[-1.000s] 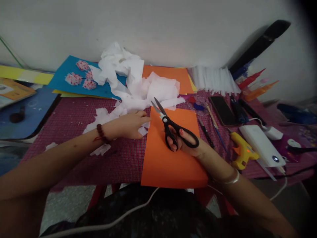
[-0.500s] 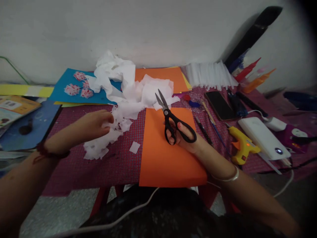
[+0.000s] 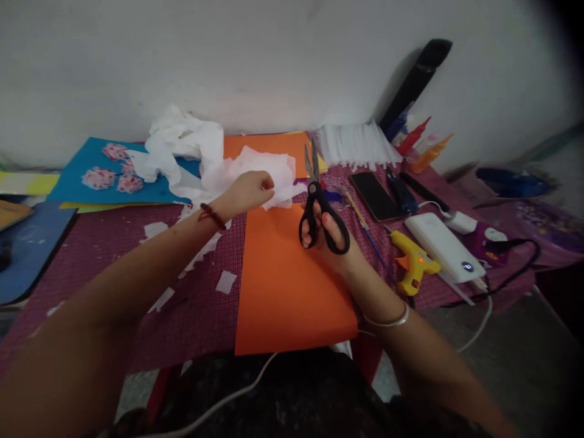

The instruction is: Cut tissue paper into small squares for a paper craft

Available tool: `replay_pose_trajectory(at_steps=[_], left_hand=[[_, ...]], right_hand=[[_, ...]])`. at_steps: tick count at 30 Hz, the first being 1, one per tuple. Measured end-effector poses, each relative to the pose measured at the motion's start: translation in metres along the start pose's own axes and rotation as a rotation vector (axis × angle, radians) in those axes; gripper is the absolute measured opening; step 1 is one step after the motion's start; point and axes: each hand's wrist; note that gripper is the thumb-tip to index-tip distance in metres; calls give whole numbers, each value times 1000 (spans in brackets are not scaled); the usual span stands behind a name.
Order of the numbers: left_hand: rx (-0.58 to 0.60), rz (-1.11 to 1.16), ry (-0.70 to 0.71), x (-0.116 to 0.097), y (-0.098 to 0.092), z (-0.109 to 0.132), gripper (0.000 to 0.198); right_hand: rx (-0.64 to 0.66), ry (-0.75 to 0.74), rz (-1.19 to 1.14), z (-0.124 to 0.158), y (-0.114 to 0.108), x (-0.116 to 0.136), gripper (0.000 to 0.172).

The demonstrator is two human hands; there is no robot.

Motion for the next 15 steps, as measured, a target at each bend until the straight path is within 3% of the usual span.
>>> replay_pose_trajectory(at_steps=[2, 4, 7, 9, 13, 15], left_hand=[[3, -25, -37, 3, 10, -25, 30], [78, -64, -79, 6, 15, -40, 29], [249, -44, -152, 6, 18, -46, 16], [290, 36, -198, 4, 19, -44, 18], [161, 325, -166, -2, 10, -28, 24], [99, 456, -115, -5, 1, -9, 18]], right_hand=[[-18, -5, 18, 0, -1, 0, 53], [-23, -13, 2, 0, -2, 1, 51], [-31, -24, -24, 1, -4, 4, 50], [-37, -30, -23, 1, -4, 5, 51], [-3, -56, -45, 2, -5, 6, 48], [47, -32, -60, 4, -6, 7, 47]])
Point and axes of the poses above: each hand's wrist, its own z-axis away from the middle knuckle, its own y-axis out of the palm, x = y × z, and after that the axes turned 6 degrees about z, right-handed
